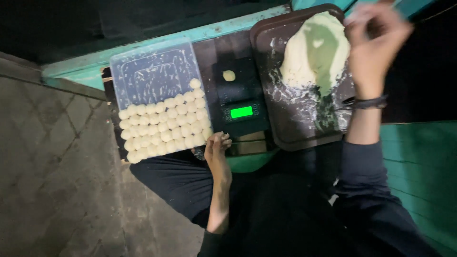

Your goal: Portioning dough into small pieces, weighing them on a scale, and rolling them into balls before placing them in a storage container.

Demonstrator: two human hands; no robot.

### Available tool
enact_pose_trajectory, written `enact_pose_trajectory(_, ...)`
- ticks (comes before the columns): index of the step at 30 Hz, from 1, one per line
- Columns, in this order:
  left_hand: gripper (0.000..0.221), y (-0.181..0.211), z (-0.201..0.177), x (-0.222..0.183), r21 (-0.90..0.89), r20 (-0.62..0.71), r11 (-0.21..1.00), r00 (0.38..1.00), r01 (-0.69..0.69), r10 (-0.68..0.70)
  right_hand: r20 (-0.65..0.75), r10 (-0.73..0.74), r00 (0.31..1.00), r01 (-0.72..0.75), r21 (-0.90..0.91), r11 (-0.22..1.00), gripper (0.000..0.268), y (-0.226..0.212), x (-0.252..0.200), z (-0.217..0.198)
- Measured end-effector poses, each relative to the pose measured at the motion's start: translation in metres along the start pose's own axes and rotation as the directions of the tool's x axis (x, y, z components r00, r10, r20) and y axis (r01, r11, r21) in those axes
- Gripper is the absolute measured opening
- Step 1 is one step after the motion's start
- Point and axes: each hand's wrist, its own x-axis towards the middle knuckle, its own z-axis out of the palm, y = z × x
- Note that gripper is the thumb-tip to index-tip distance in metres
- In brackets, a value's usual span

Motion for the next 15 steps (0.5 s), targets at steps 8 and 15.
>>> enact_pose_trajectory(8,0.025,-0.067,-0.035,0.005,0.336,0.137,0.919,0.954,0.208,-0.266,0.31,0.556,0.771,-0.311,-0.579,0.754,0.014,0.06,-0.14,0.045)
enact_pose_trajectory(15,0.039,-0.07,-0.039,0.01,0.41,0.085,0.885,0.957,0.221,-0.278,0.374,0.498,0.782,-0.134,-0.68,0.721,0.023,0.075,-0.156,0.06)
